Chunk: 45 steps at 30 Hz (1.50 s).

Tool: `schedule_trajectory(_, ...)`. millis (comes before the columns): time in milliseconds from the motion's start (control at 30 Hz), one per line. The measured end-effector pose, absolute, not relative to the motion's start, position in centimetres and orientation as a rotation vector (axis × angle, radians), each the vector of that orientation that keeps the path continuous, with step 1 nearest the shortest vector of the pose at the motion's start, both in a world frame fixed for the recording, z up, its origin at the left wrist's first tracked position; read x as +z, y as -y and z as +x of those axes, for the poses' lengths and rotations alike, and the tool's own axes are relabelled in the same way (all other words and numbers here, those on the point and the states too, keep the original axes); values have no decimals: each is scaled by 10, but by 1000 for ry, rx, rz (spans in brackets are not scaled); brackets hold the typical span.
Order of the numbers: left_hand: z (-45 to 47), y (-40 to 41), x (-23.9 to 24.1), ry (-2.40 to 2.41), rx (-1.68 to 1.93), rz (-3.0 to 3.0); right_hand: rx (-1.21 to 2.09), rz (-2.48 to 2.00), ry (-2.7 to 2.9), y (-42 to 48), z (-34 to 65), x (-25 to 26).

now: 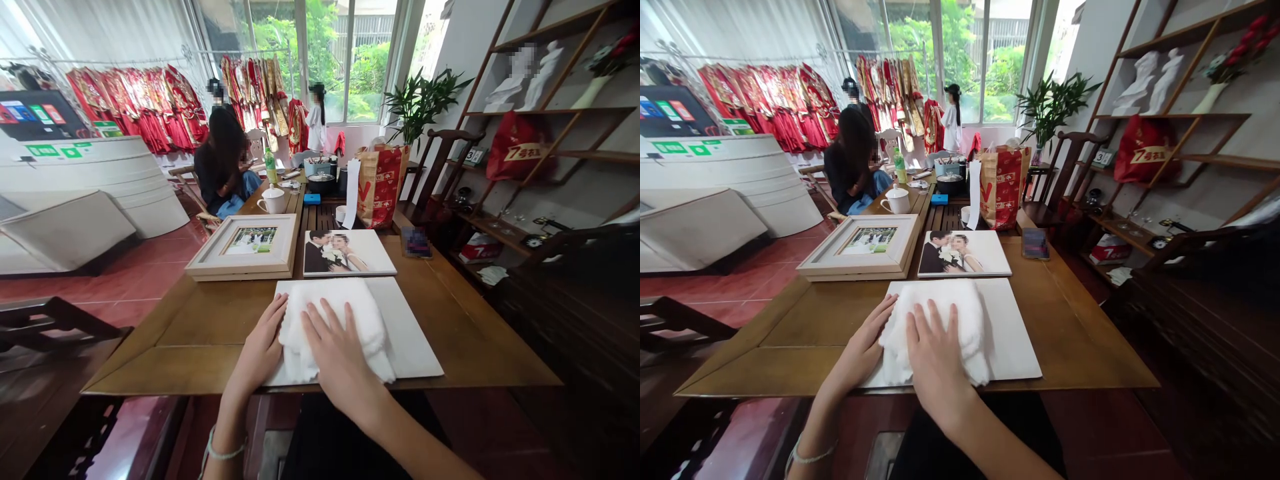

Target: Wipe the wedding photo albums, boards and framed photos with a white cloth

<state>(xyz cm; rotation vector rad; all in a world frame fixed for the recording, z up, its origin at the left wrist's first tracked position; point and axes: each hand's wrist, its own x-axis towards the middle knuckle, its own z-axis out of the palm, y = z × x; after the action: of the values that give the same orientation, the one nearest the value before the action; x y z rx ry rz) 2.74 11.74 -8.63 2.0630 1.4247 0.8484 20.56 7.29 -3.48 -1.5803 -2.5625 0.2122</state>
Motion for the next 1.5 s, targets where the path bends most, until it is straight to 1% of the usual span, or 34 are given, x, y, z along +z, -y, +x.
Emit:
schedule_trajectory(100,27,-117,-87,-1397,864,2055,295,-1551,2581,-56,211,-32)
schedule_trajectory(200,28,-118,-85,-1416,854,2046,335,-1543,2540,-62,209,-29)
schedule_trajectory(400,28,-118,-85,-1478,833,1979,253,-1728,2376,-96,180,-32)
schedule_trajectory(533,25,-117,-88,-1456,852,1943,206,-1691,2397,-86,171,-34)
schedule_trajectory(733,24,-118,-87,-1373,884,2014,464,-1484,2554,-46,202,-28)
schedule_trajectory(867,24,-119,-89,-1417,868,2028,540,-1342,2554,-51,229,-23)
schedule_trajectory(1000,25,-120,-91,-1421,875,2062,465,-1399,2614,-88,235,-21)
schedule_trajectory(1233,28,-119,-84,-1457,861,2066,325,-1467,2620,-141,208,-22)
schedule_trajectory(1367,29,-119,-82,-1458,862,2070,264,-1453,2632,-138,206,-24)
schedule_trajectory(1500,27,-118,-86,-1454,867,2064,208,-1478,2610,-105,211,-31)
